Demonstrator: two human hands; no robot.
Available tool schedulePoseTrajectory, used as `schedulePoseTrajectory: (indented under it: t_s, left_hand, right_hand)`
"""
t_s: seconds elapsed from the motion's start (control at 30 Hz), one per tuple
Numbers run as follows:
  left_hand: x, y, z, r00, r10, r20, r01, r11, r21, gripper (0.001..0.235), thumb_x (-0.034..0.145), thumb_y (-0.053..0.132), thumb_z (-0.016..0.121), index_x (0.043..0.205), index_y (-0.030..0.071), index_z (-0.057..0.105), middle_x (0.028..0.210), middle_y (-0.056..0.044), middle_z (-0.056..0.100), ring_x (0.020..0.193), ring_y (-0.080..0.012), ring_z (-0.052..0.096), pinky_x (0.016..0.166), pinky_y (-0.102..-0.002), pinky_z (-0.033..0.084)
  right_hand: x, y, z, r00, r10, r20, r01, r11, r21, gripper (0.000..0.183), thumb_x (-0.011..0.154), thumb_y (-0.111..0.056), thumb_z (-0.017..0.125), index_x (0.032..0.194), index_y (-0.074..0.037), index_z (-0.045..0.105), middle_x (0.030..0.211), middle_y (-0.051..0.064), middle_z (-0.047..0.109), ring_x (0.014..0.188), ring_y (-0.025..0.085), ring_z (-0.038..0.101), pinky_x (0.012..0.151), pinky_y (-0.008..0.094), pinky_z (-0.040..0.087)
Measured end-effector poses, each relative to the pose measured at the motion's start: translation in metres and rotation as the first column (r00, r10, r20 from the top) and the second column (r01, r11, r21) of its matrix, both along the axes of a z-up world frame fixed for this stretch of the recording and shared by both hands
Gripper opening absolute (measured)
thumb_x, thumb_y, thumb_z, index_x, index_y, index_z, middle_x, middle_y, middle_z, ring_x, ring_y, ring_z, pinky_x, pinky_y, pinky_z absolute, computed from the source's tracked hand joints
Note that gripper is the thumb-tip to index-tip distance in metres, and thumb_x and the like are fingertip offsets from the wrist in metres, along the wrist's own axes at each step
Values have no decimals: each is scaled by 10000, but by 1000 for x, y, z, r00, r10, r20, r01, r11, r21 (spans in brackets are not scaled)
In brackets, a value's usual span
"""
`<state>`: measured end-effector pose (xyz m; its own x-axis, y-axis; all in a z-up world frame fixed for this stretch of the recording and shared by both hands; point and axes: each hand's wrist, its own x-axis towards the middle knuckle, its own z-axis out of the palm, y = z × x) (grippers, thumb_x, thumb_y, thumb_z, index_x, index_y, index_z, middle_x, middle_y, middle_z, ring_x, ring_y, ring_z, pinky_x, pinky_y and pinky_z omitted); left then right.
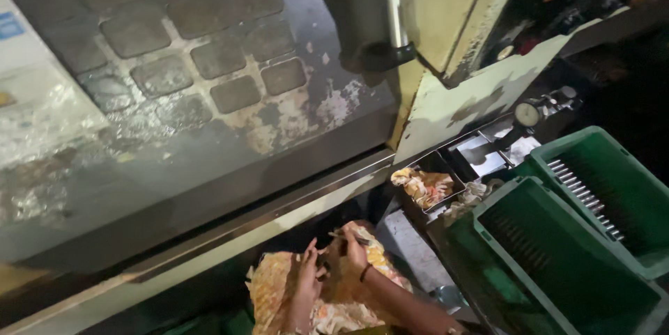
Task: The person repeatedly cleans small cylindrical metal parts by hand using a cloth, then places them into a green plastic crate. The person also opens and closes a metal door on a machine during the process.
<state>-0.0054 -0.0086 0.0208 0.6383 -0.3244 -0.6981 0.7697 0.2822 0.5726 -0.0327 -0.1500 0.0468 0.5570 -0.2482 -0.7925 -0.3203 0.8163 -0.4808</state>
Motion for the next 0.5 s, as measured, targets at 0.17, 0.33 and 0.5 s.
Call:
schedulePoseTrajectory:
  t_s: [0.17, 0.33, 0.5]
  left_hand:
    - [23, -29, 11, 982, -91, 163, 119, 978, -170, 511, 983, 194, 588, 1465, 353, 533, 814, -8, 604, 561, -99, 506, 497, -267, 422]
    - [48, -75, 63, 865, 16, 502, 180, 923, -339, 179, 1032, 72, 591, 1182, 7, 663, 870, -90, 675, 705, -184, 669, 612, -335, 549]
    - [64, -115, 191, 745, 122, 656, 153, 925, -347, 238, 1017, 95, 515, 1219, 12, 610, 979, -90, 737, 872, -242, 740, 818, -392, 603]
  right_hand:
    - [-17, -40, 5, 940, -1, 341, 37, 994, -99, 432, 1014, -480, 510, 1018, -96, 706, 759, 29, 580, 658, 175, 561, 614, 346, 483]
    - [-31, -83, 5, 909, -105, 403, 134, 990, -45, 389, 1024, -456, 487, 1050, -107, 657, 729, 21, 556, 653, 166, 532, 615, 337, 466]
    - [-50, -108, 32, 840, -194, 507, 191, 980, 58, 418, 1017, -459, 477, 1082, -86, 653, 711, 30, 550, 647, 187, 544, 613, 329, 450]
